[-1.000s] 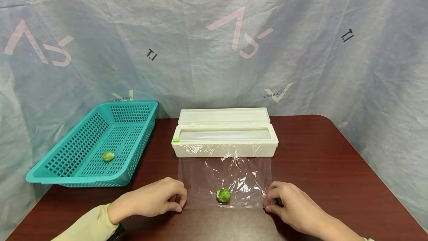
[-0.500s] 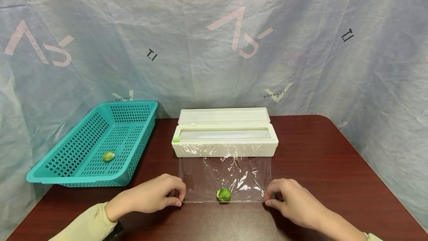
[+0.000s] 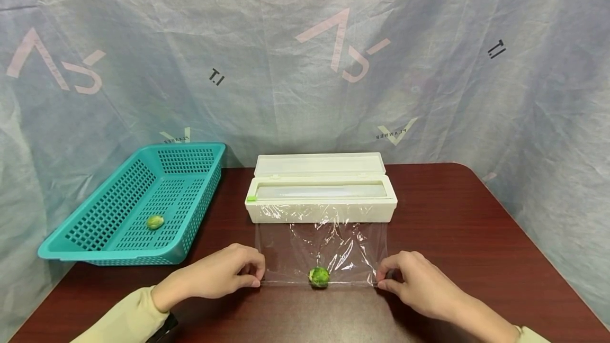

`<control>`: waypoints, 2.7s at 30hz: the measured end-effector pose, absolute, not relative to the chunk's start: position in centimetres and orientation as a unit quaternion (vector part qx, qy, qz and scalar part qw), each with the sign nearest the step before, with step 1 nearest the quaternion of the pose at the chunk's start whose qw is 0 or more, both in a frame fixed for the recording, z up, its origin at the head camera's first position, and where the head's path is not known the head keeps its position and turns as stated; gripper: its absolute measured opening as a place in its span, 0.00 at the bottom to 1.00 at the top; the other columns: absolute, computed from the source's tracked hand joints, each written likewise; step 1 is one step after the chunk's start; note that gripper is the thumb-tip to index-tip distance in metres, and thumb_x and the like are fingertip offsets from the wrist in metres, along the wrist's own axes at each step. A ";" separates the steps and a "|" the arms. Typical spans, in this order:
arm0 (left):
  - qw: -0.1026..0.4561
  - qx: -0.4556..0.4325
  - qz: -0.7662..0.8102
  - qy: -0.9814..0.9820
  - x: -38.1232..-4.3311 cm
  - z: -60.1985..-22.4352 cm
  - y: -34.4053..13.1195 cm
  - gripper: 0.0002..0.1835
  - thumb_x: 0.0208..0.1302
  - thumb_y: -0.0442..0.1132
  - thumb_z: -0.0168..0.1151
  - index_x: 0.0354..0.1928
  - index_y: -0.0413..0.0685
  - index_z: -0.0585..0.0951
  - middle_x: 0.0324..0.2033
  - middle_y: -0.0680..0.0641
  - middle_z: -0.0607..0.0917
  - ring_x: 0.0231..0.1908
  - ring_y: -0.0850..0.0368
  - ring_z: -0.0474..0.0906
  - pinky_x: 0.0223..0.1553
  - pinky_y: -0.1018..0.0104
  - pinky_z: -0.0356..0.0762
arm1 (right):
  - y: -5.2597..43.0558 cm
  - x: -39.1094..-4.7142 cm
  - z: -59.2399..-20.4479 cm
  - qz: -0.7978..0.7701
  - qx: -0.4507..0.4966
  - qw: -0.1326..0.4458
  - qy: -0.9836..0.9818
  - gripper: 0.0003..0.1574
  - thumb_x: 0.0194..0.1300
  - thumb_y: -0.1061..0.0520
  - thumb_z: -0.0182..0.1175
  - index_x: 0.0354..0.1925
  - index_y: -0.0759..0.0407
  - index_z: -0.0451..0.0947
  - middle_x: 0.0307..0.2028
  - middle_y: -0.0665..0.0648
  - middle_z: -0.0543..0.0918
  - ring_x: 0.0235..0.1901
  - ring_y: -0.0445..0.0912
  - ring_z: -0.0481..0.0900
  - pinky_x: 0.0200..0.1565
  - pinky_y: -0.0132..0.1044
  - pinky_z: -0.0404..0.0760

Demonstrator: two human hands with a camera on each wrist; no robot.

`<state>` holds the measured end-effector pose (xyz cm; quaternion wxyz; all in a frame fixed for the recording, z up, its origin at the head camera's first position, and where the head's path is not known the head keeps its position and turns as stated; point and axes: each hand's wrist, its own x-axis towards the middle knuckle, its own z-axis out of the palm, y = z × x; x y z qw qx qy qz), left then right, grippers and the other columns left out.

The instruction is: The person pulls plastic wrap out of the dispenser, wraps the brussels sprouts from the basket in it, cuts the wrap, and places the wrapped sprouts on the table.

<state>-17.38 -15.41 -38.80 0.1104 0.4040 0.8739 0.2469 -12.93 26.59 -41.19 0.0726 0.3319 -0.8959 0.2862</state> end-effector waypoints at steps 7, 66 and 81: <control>0.113 0.388 0.247 0.881 -17.6 -38.9 -15.3 0.15 0.65 0.33 0.74 0.28 0.60 0.79 0.25 0.64 0.78 0.29 0.67 0.73 0.33 0.69 0.75 | 26.6 -13.2 -41.1 0.295 0.326 0.053 -0.897 0.19 0.62 0.63 0.75 0.32 0.37 0.83 0.29 0.31 0.81 0.33 0.31 0.76 0.35 0.35 0.78; 0.009 0.425 0.259 0.868 -17.6 -39.9 -4.8 0.08 0.60 0.36 0.79 0.34 0.53 0.86 0.32 0.59 0.81 0.33 0.72 0.77 0.37 0.80 0.72 | 23.0 -12.8 -39.2 0.293 0.342 0.156 -0.879 0.21 0.54 0.66 0.80 0.35 0.40 0.87 0.35 0.34 0.79 0.32 0.33 0.75 0.33 0.29 0.76; 0.041 0.415 0.267 0.869 -18.5 -39.9 -4.4 0.08 0.61 0.34 0.78 0.35 0.53 0.87 0.32 0.59 0.84 0.34 0.70 0.80 0.37 0.79 0.74 | 17.6 -12.8 -40.9 0.291 0.391 0.161 -0.858 0.16 0.52 0.71 0.78 0.35 0.52 0.92 0.34 0.44 0.86 0.33 0.32 0.82 0.35 0.22 0.79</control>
